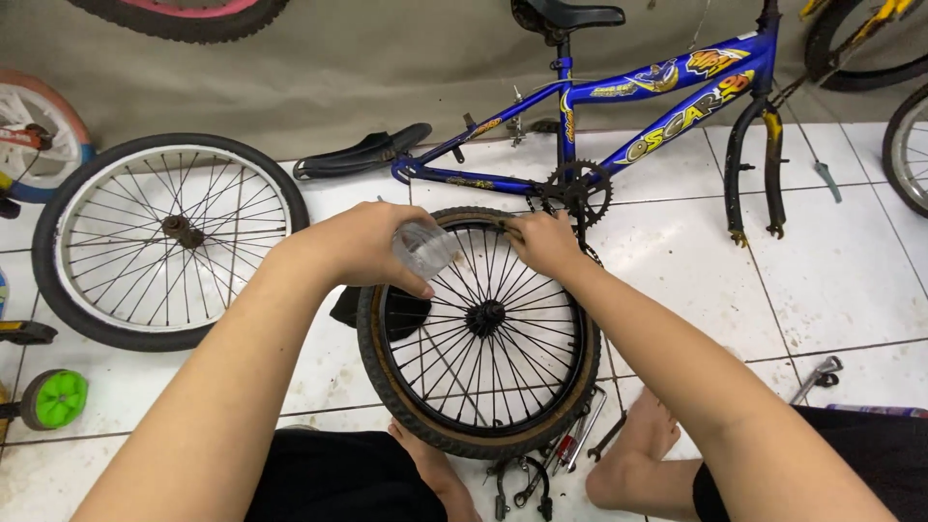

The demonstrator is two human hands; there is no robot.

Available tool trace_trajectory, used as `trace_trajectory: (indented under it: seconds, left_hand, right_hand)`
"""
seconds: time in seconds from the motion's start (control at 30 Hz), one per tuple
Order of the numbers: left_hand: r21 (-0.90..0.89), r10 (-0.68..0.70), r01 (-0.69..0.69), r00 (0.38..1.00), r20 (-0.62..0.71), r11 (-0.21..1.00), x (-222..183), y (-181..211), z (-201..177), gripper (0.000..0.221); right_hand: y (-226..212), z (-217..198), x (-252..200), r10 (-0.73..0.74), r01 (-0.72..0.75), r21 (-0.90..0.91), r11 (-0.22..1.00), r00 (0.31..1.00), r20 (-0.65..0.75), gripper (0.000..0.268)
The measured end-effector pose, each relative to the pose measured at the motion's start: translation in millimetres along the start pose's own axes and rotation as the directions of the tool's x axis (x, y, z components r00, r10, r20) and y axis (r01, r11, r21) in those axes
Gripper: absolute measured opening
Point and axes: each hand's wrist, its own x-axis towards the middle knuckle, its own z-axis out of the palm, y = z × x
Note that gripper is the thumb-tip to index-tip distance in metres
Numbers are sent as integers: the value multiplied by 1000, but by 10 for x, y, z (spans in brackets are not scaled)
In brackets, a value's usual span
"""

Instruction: Cleaning the braking surface of a bicycle wheel rim using a brush and cleaning solution.

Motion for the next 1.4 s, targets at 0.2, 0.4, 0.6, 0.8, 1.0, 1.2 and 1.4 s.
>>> trace_trajectory:
  seconds: [0.2,0.4,0.6,0.8,1.0,1.2,1.4]
  left_hand:
    - [-14,32,-32,999,0,999,-18,-14,-25,89]
    - [-12,57,-57,998,-10,998,15,-77,14,90]
    - [-33,64,-64,998,-9,997,-11,-112,11,87]
    - [-6,64,-64,998,-15,998,-10,-165,25,88]
    - [-1,49,-49,999,-19,999,21,-180,33,87]
    - [-12,24,-25,999,-32,1000,-19,-133,23,88]
    - [-18,-2,1,999,-35,1000,-79,-107,-3,88]
  right_hand:
    - [-753,-86,63,13,-3,297,955,999,-33,30]
    - [-1229,-93,-35,-29,35,329,944,999,-23,29]
    - [-1469,-210,-163,-156,158,353,922,987,-34,16]
    - [-1592,-192,-403,-287,267,441,857,958,-22,28]
    - [-1539,-5,-684,-496,459,523,718,865,-78,21]
    - [-1429,-176,-1057,-616,523,517,677,788,9,26]
    - [-1222,-416,-1370,-712,552,533,642,687,147,24]
